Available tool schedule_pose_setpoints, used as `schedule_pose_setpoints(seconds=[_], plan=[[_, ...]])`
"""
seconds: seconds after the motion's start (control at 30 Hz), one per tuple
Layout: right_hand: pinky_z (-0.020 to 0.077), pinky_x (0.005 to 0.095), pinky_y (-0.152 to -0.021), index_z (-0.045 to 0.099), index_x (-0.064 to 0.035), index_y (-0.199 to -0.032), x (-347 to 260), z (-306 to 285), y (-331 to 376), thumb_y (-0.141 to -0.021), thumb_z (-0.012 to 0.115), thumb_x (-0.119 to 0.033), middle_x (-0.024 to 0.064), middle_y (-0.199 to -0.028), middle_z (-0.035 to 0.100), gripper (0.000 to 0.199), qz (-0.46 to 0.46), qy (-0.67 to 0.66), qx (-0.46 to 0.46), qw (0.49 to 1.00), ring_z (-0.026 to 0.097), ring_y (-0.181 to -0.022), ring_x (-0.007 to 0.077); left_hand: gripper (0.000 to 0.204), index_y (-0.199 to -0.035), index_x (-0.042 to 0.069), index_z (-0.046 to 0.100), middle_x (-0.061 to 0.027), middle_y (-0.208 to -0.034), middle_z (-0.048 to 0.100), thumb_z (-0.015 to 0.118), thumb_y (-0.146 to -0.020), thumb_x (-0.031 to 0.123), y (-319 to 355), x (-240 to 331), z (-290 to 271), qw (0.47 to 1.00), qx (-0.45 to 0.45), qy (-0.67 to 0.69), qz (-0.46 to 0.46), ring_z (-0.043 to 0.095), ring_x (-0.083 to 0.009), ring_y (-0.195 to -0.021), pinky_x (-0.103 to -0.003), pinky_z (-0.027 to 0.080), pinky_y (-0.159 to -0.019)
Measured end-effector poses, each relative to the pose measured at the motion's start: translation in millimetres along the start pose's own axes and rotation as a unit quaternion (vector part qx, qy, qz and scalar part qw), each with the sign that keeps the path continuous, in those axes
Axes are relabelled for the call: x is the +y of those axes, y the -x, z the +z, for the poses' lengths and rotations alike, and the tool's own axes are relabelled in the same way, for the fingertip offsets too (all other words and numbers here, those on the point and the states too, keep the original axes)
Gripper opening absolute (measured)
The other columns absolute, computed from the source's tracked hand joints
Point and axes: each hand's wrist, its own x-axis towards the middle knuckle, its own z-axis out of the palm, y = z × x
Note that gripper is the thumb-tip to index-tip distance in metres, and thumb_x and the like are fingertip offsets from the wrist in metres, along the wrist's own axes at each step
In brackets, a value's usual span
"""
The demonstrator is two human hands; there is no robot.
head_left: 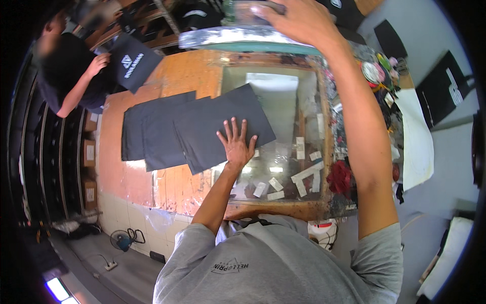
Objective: The person performs screen printing on black bags by placing a bag on a flat surface, lowering a screen over it, and using a squeegee to spread ink before lifting the screen and setting the printed bag aside.
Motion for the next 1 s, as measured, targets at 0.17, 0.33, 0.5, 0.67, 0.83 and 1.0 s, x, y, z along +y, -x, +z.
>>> schedule_pose_setpoints(seconds=[0.17,0.33,0.5,0.67,0.83,1.0], plan=[[0.0555,0.0523,-0.086,0.074,0.0008,-0.102,-0.4,-15.0,-11.7,-0.095,0.058,-0.043,0.0258,-0.098,0.074,0.047,0.018,-0.039,-0.061,0.997,0.072,-0.096,0.0414,0.075,-0.162,0.018,0.035,-0.0178,-0.17,0.021,0.051,-0.1,0.057,-41.8,60.2,28.7,0.989,-0.046,-0.008,0.141,0.009,-0.044,-0.158,-0.074,0.003,-0.119],[0.0582,0.0455,-0.083,0.075,0.0037,-0.099,-21.3,-18.5,-32.0,-0.096,0.058,-0.038,0.0239,-0.097,0.074,0.045,0.141,0.117,-0.134,0.974,0.074,-0.092,0.0322,0.075,-0.16,0.014,0.038,-0.0201,-0.17,0.019,0.05,-0.101,0.057,-56.0,100.0,34.0,0.974,-0.109,0.015,0.198,0.008,-0.044,-0.158,-0.075,0.002,-0.118],[0.058,0.0435,-0.085,0.075,0.0048,-0.099,12.3,-21.5,-27.9,-0.096,0.056,-0.041,0.0225,-0.096,0.074,0.049,-0.006,-0.072,-0.074,0.995,0.074,-0.091,0.0317,0.073,-0.158,0.011,0.04,-0.0227,-0.168,0.023,0.056,-0.1,0.051,-47.0,105.6,30.6,0.972,-0.097,0.109,0.183,0.011,-0.0438,-0.157,-0.072,0.003,-0.12],[0.0577,0.0426,-0.086,0.076,0.001,-0.1,15.6,-30.7,-12.3,-0.099,0.051,-0.046,0.0179,-0.095,0.074,0.053,-0.002,-0.04,-0.037,0.999,0.073,-0.09,0.0294,0.072,-0.158,0.009,0.04,-0.0208,-0.168,0.024,0.058,-0.099,0.046,-16.1,95.5,23.2,0.988,-0.065,0.046,0.13,0.013,-0.0412,-0.158,-0.07,0.001,-0.121],[0.0582,0.0413,-0.085,0.076,-0.0005,-0.099,11.3,-34.3,-15.4,-0.1,0.05,-0.048,0.0146,-0.091,0.073,0.054,-0.013,-0.038,-0.056,0.998,0.072,-0.09,0.0269,0.072,-0.159,0.012,0.039,-0.0169,-0.17,0.024,0.056,-0.099,0.047,1.7,92.9,25.3,0.99,-0.069,0.019,0.125,0.011,-0.037,-0.159,-0.069,-0.001,-0.122],[0.0592,0.0411,-0.078,0.076,0.0017,-0.098,8.9,-20.0,-22.7,-0.098,0.052,-0.048,0.017,-0.089,0.073,0.055,0.003,-0.027,-0.103,0.994,0.071,-0.084,0.0276,0.072,-0.16,0.012,0.038,-0.0167,-0.17,0.022,0.054,-0.1,0.049,2.8,92.4,26.9,0.989,-0.076,0.013,0.126,0.009,-0.0364,-0.159,-0.07,-0.001,-0.122]])
